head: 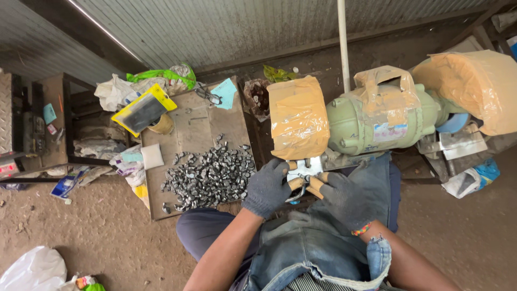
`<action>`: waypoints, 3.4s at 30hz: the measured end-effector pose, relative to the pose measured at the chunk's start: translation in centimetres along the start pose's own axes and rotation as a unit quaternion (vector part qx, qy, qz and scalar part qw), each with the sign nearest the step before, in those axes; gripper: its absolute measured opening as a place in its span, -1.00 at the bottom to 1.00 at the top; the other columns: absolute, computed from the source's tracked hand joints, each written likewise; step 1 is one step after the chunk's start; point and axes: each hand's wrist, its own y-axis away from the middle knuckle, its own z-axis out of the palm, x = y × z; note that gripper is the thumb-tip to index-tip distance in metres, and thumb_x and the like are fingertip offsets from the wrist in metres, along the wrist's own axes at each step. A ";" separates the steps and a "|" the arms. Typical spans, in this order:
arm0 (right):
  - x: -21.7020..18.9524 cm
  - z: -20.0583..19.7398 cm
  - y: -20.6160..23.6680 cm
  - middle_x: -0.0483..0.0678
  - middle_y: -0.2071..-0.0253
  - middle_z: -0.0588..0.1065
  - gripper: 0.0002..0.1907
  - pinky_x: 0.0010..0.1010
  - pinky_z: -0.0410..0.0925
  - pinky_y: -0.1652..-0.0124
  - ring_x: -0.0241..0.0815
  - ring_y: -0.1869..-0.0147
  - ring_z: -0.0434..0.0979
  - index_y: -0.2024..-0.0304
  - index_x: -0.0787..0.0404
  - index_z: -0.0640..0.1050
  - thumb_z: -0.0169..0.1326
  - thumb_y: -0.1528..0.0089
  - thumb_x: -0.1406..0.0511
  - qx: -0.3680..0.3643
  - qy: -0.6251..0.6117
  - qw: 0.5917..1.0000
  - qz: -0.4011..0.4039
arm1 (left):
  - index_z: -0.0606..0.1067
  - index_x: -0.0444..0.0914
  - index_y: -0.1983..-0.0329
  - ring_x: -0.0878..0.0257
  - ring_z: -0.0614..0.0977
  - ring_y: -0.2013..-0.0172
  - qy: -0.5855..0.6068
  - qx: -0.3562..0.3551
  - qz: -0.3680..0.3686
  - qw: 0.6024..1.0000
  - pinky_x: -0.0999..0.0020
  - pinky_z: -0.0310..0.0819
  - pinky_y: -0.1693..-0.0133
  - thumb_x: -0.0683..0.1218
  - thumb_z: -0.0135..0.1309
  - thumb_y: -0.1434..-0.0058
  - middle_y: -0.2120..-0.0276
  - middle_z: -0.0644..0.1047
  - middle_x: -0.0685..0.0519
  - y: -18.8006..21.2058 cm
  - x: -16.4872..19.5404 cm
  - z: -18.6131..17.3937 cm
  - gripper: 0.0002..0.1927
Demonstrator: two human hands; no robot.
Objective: The person sits on the floor at a bench grinder and grinds small metal castings one at a time, holding each piece against the spinning wheel with sparks flying, then places the ground piece onto a tray with a growing pile of finished parts and picks up the next piece.
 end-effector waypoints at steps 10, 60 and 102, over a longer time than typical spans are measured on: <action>0.3 0.3 -3.3 0.05 0.31 0.49 -0.70 -0.14 0.36 0.21 0.07 0.19 0.53 0.18 0.17 0.67 0.30 -0.11 0.16 -0.011 -0.126 0.965 0.228 | 0.61 -0.08 0.02 -0.09 0.63 0.10 -0.082 -0.092 -0.022 0.992 0.01 0.53 0.09 0.09 0.17 -0.17 0.18 0.62 -0.11 -3.2 -0.3 -0.1 -0.67; -5.8 1.1 -2.1 -0.08 0.01 0.62 -0.58 -0.45 0.46 0.03 -0.40 0.00 0.58 -0.17 0.25 0.53 0.11 -0.26 0.28 -0.217 -0.586 0.705 0.335 | 0.13 -0.44 -0.46 -0.15 0.48 -0.18 0.172 0.010 0.023 0.985 0.15 0.32 -0.25 -0.06 -0.43 -0.55 -0.21 0.41 -0.35 10.2 -3.2 7.9 -0.48; -5.7 -2.1 -2.3 0.15 -0.18 0.50 -0.42 -0.26 0.38 -0.11 0.08 -0.22 0.53 -0.24 0.23 0.47 0.22 -0.22 0.15 -0.221 -0.270 0.936 0.037 | 0.33 -0.34 -0.27 0.02 0.61 0.05 0.606 -0.057 -0.115 0.785 0.13 0.59 0.07 0.51 -0.18 -0.27 0.05 0.55 -0.15 7.6 0.5 2.8 -0.10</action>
